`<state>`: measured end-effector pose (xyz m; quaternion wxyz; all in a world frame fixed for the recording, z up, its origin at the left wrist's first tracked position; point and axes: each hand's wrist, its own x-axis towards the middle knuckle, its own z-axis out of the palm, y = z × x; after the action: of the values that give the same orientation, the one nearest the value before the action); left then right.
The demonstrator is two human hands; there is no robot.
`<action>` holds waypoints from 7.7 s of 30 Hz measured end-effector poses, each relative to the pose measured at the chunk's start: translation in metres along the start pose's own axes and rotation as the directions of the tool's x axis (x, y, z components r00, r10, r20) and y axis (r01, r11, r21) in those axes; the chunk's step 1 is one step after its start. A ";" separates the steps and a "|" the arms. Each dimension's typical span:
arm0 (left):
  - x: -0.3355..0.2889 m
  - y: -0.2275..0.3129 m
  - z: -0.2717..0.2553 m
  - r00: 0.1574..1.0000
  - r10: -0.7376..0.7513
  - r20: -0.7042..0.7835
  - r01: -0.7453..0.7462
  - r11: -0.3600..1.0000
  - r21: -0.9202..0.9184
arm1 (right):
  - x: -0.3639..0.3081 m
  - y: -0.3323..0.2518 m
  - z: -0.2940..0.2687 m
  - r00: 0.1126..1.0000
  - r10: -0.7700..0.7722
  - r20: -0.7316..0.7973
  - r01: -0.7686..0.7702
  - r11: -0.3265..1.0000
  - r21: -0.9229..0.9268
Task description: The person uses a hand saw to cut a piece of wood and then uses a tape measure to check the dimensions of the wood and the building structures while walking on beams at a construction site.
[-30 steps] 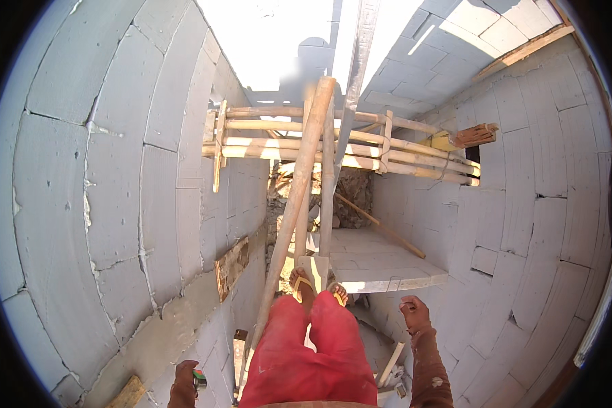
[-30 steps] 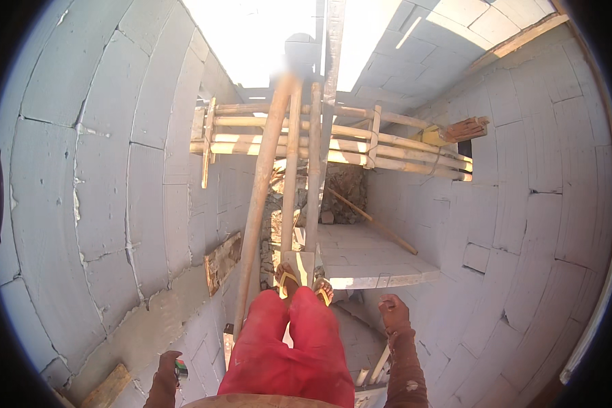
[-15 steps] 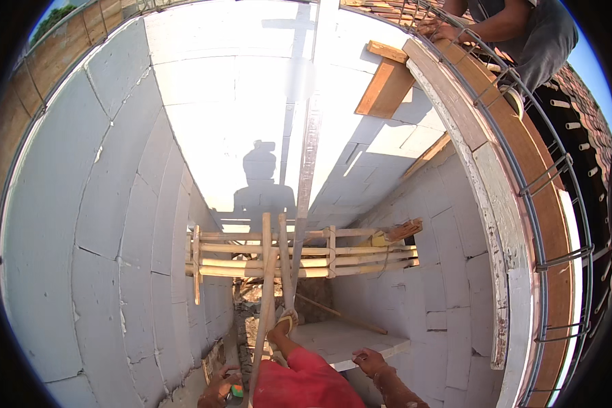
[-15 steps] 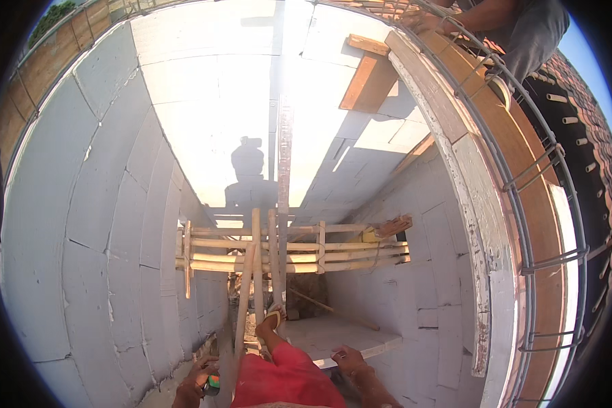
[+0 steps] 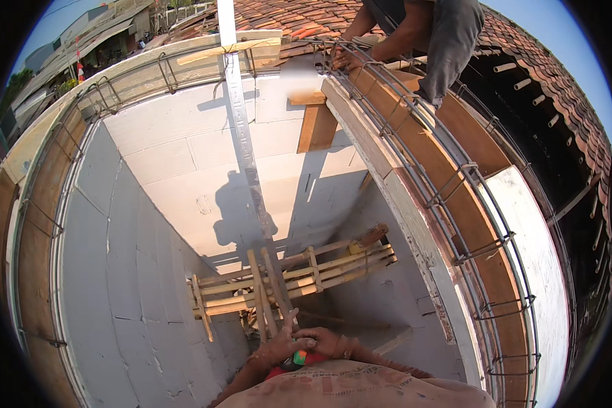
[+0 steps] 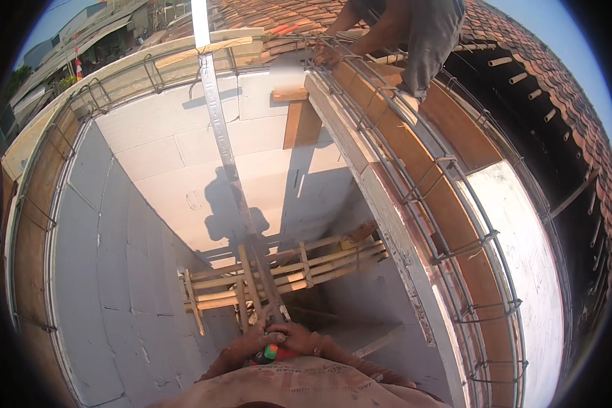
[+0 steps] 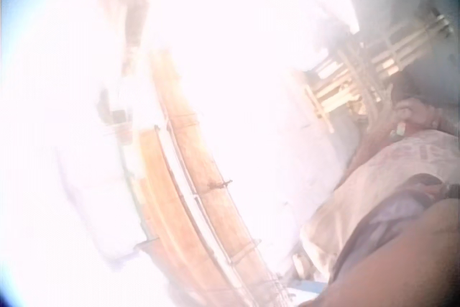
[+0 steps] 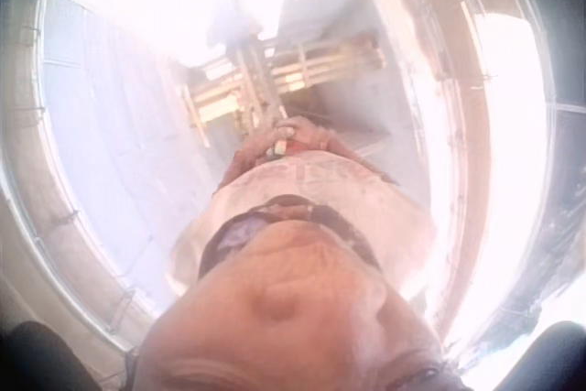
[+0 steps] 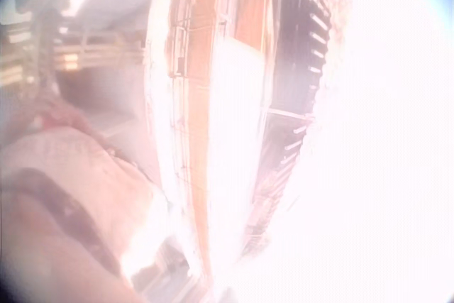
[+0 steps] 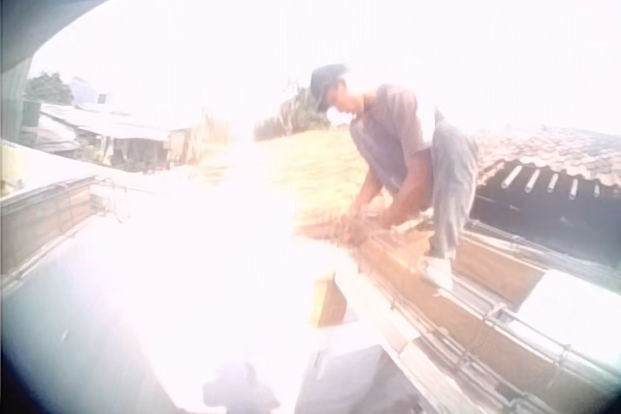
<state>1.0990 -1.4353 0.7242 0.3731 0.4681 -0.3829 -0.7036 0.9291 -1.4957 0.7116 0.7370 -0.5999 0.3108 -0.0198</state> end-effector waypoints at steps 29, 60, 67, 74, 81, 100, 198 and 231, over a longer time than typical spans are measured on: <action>-0.052 0.124 -0.136 0.973 -0.229 0.001 0.224 0.952 0.208 | -0.065 -0.195 -0.151 0.442 -0.268 -0.856 0.823 0.500 0.269; -0.046 0.209 -0.148 0.991 -0.130 -0.022 0.128 0.918 0.376 | 0.006 -0.233 -0.222 0.170 -0.261 -0.950 0.738 0.672 -0.053; 0.030 0.257 -0.095 0.983 -0.146 0.110 0.093 0.916 0.390 | -0.006 -0.221 -0.180 0.292 -0.442 -0.848 0.652 0.741 -0.162; 0.111 0.320 -0.038 0.885 -0.319 0.340 0.118 0.858 0.499 | -0.110 -0.211 -0.127 0.260 -0.646 -0.718 0.310 0.760 -0.571; 0.157 0.360 0.013 0.881 -0.319 0.350 0.103 0.850 0.517 | -0.190 -0.190 -0.103 -0.228 -0.713 -0.663 -0.164 0.699 -0.696; 0.171 0.385 0.040 0.865 -0.365 0.344 0.089 0.786 0.611 | -0.183 -0.138 -0.127 -0.307 -0.714 -0.630 -0.372 0.699 -0.611; 0.169 0.359 0.045 0.829 -0.412 0.379 0.208 0.855 0.476 | -0.183 -0.137 -0.128 -0.391 -0.725 -0.568 -0.300 0.683 -0.666; 0.169 0.329 0.036 0.893 -0.260 0.367 0.070 0.887 0.457 | -0.181 -0.135 -0.126 -0.366 -0.718 -0.593 -0.316 0.695 -0.646</action>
<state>1.0719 -1.7183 0.9629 0.1066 0.4086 -0.5578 -0.7145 0.7688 -1.5707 0.9003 -0.1071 -0.5672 0.6060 -0.5473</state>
